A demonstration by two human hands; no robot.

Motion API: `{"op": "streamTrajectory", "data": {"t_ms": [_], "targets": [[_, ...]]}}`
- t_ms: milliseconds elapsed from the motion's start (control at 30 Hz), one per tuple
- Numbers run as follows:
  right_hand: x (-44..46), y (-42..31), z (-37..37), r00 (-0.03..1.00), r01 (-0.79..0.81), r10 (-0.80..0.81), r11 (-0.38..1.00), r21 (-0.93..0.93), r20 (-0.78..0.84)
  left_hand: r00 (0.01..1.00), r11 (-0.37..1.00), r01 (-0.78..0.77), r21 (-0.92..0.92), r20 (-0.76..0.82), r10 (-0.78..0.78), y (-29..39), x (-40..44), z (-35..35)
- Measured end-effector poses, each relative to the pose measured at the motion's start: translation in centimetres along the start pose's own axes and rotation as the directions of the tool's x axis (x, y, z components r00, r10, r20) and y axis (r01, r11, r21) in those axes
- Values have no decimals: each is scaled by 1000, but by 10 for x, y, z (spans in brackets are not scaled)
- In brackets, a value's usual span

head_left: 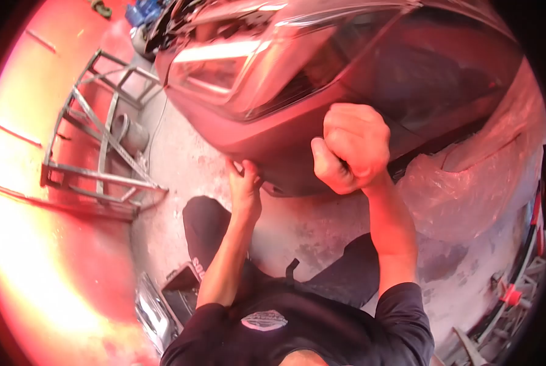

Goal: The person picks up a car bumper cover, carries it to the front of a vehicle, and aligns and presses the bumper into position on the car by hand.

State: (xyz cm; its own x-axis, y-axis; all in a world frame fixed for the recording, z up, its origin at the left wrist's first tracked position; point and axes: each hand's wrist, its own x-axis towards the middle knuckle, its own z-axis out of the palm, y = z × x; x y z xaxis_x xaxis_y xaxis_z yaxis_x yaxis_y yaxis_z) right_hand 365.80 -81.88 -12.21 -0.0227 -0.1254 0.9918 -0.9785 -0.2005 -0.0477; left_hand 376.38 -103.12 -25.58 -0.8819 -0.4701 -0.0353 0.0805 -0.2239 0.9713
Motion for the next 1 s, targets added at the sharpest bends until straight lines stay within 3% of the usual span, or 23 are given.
{"op": "streamTrajectory", "data": {"t_ms": [67,200,300,333,433,500,600,700,767,867,967,1000], "targets": [[3,10,1,997,-57,62,994,-98,46,1000,1000,9,-27,27,-9,11,-2,3],[-4,-7,0,980,-170,183,975,-147,81,993,990,-86,113,94,76,4,4,-11],[-6,-12,17,985,-171,173,970,-171,-5,973,963,169,211,117,-197,22,5,-38],[-9,-17,16,977,-203,212,964,-169,34,976,959,178,219,82,-199,24,8,-48],[-1,-23,39,989,-76,100,976,-204,108,999,989,32,143,5,-33,31,27,-61],[-1,-21,54,969,24,59,945,-327,241,999,995,-15,-102,48,20,42,43,-47],[-10,-13,66,905,160,110,808,-566,412,999,997,-37,-66,11,37,33,49,-48],[-19,-16,66,902,144,170,749,-647,397,996,996,-80,-40,27,81,36,50,-48],[-30,-19,61,860,181,232,695,-696,455,983,983,-181,-35,32,183,30,54,-48],[-27,-33,72,784,113,417,634,-765,461,989,984,-21,-178,138,46,54,56,-57],[-11,-62,83,610,15,664,536,-844,432,976,995,104,0,194,-102,64,69,-83],[-2,-73,85,529,-33,739,509,-860,417,987,991,130,-37,105,-125,79,77,-88]]}}
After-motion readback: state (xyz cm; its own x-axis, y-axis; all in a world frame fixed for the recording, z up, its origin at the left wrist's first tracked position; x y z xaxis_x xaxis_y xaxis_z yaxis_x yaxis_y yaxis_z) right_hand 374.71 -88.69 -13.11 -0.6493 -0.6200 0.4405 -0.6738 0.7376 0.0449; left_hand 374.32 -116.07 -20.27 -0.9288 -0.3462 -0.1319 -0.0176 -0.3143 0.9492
